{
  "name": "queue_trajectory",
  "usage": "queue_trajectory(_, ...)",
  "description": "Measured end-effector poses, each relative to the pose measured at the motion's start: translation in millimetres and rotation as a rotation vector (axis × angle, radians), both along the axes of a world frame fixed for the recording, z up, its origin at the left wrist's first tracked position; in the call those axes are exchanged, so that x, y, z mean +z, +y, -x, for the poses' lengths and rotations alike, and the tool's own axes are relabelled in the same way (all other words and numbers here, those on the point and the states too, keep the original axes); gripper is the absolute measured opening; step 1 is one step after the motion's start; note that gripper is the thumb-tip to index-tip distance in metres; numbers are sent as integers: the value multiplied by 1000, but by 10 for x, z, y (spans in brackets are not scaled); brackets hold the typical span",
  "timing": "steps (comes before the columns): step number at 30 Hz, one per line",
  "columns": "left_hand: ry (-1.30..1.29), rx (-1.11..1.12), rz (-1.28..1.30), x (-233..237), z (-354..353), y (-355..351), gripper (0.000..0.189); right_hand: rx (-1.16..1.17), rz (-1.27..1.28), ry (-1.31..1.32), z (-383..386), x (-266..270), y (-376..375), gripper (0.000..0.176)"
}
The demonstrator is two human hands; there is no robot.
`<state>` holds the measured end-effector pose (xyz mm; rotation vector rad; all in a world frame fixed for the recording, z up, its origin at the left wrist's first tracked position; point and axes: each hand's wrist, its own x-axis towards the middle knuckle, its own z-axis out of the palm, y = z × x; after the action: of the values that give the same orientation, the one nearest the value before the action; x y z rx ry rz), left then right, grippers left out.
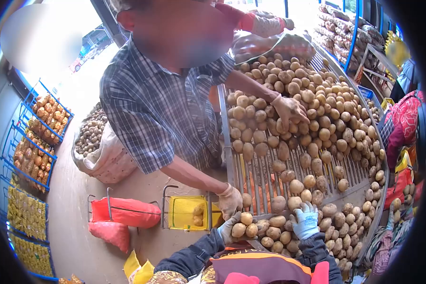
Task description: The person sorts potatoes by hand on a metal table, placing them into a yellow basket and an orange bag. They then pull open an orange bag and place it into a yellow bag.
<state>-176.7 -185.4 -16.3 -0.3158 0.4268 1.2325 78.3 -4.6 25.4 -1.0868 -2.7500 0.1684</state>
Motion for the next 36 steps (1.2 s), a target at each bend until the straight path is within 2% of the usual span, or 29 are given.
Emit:
queue_trajectory(1,-1,-1,-12,1,-3,18,65,-1,-12,-1,81,107,-26,42)
queue_trajectory(3,-96,-118,-168,18,-25,12,67,157,113,318,327,351,-173,52)
queue_trajectory(6,-105,-188,-182,100,-163,79,65,388,336,336,630,582,-480,69)
queue_trajectory(7,-117,-222,-155,122,-204,93,63,415,412,275,704,682,-582,68)
queue_trajectory(9,-48,-246,-139,123,-245,74,58,367,598,437,755,438,-677,50)
queue_trajectory(11,-64,-238,-176,126,-259,-13,54,383,481,295,724,280,-510,30)
queue_trajectory(12,-222,-228,-405,436,-224,-17,52,296,343,442,752,329,-506,18)
queue_trajectory(13,-164,-154,-326,427,-133,-73,53,293,296,494,747,281,-431,25)
queue_trajectory(15,-38,36,-439,539,106,-175,56,211,42,356,721,247,-425,35)
queue_trajectory(16,-17,93,-475,585,240,-221,57,210,20,230,679,110,-402,47)
queue_trajectory(17,-16,121,-432,652,370,-299,58,242,20,230,600,-46,-408,47)
queue_trajectory(19,72,361,-331,664,562,-518,56,190,18,103,485,-386,-450,52)
queue_trajectory(21,83,507,-318,631,700,-803,53,197,59,59,446,-476,-456,61)
queue_trajectory(23,-15,613,-123,348,767,-1109,51,230,-5,73,426,-573,-443,59)
queue_trajectory(25,33,704,-100,262,714,-1444,51,214,-28,118,439,-620,-456,53)
queue_trajectory(28,106,700,141,-130,528,-1959,49,209,-39,64,390,-669,-471,50)
queue_trajectory(32,-32,697,208,-523,382,-2550,46,182,-27,34,439,-630,-507,50)
queue_trajectory(34,-190,830,293,-677,355,-2755,47,179,-26,12,451,-640,-527,50)
queue_trajectory(36,-108,908,379,-807,376,-2870,46,165,-17,5,452,-614,-511,50)
